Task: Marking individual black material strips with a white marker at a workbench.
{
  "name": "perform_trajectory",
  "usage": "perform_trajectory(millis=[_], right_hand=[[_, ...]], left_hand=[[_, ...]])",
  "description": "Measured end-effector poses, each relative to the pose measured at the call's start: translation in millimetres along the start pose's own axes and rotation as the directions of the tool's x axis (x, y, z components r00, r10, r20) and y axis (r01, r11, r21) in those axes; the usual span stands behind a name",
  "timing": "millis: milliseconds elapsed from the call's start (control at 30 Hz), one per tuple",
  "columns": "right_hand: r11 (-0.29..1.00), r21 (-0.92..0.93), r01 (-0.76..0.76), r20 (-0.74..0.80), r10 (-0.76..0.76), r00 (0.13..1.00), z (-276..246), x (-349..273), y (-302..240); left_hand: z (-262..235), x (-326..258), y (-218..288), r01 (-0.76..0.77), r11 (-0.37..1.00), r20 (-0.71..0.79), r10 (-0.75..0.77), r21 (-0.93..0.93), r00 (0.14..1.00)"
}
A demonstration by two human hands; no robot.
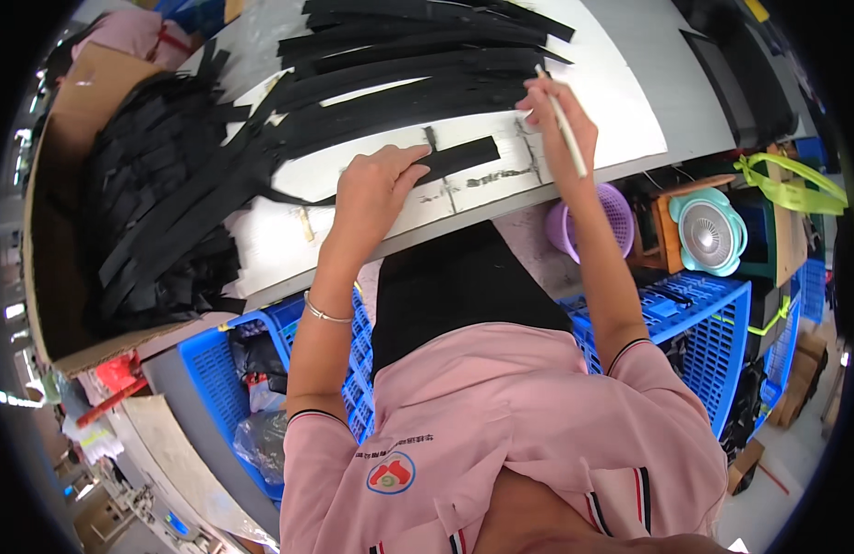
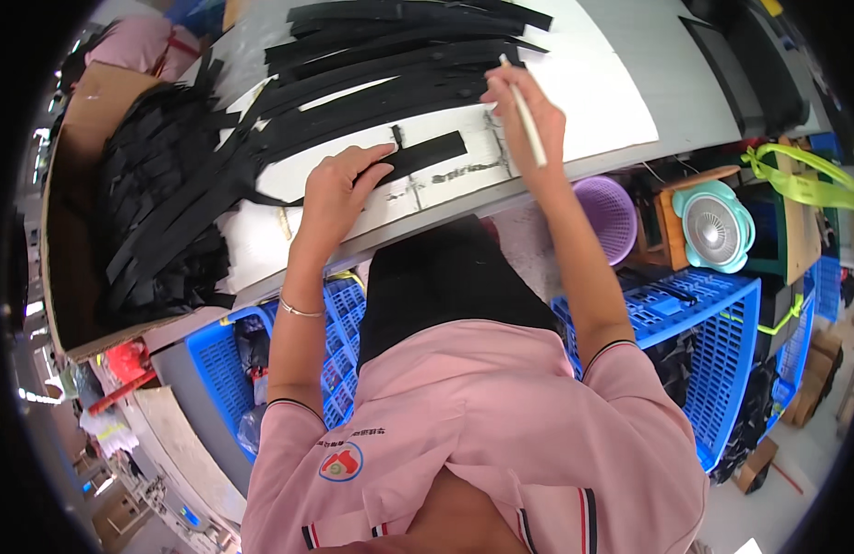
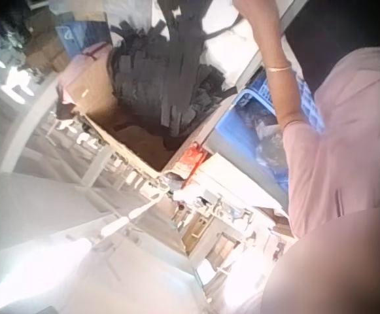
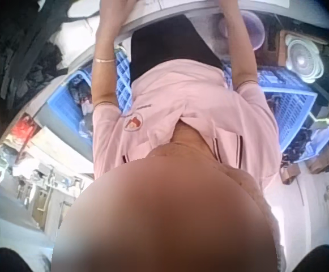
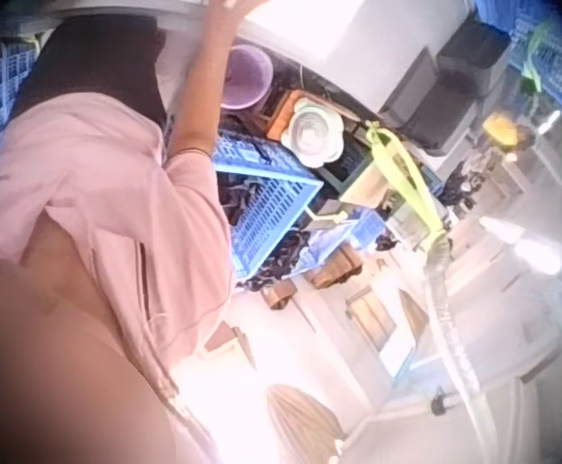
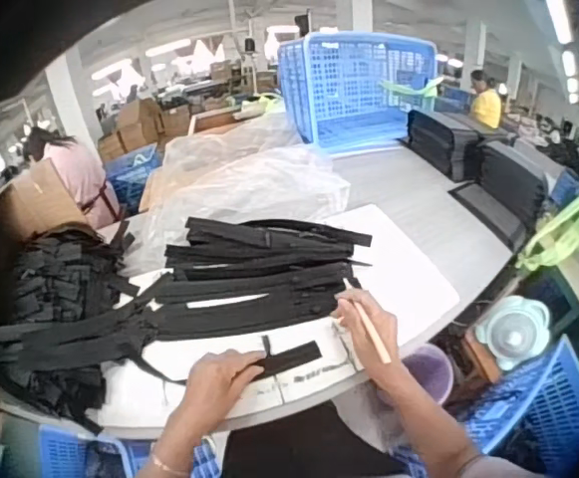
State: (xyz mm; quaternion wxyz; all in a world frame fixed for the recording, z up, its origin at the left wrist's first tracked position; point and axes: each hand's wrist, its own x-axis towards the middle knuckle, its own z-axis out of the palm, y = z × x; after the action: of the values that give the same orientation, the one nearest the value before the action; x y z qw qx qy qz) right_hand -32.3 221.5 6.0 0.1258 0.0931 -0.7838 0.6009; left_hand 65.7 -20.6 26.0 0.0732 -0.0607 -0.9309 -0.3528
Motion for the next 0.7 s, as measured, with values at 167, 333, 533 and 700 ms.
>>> perform_trajectory(millis=[167,333,533,700], right_hand=[[0.822,-0.450,0.350,0.170,-0.306,0.937,-17,-68,-2],[0.708,-0.511,0.487,0.256,-0.415,0.873,-35,-78,10],[0.725,-0.597,0.344,0.151,-0.321,0.935,-65,-60,34],[0.731,-0.575,0.368,0.125,-0.366,0.922,-68,-57,41]], left_hand=[[19,10,24,0.012,0.996,0.022,-0.014,0.089,1.000],[29,-1,17,-0.078,0.993,-0.083,0.085,0.083,0.993],[27,-33,6,-0.067,0.967,-0.254,0.131,0.245,0.958],[32,-75,7,0.035,0.928,-0.251,0.064,0.370,0.966]])
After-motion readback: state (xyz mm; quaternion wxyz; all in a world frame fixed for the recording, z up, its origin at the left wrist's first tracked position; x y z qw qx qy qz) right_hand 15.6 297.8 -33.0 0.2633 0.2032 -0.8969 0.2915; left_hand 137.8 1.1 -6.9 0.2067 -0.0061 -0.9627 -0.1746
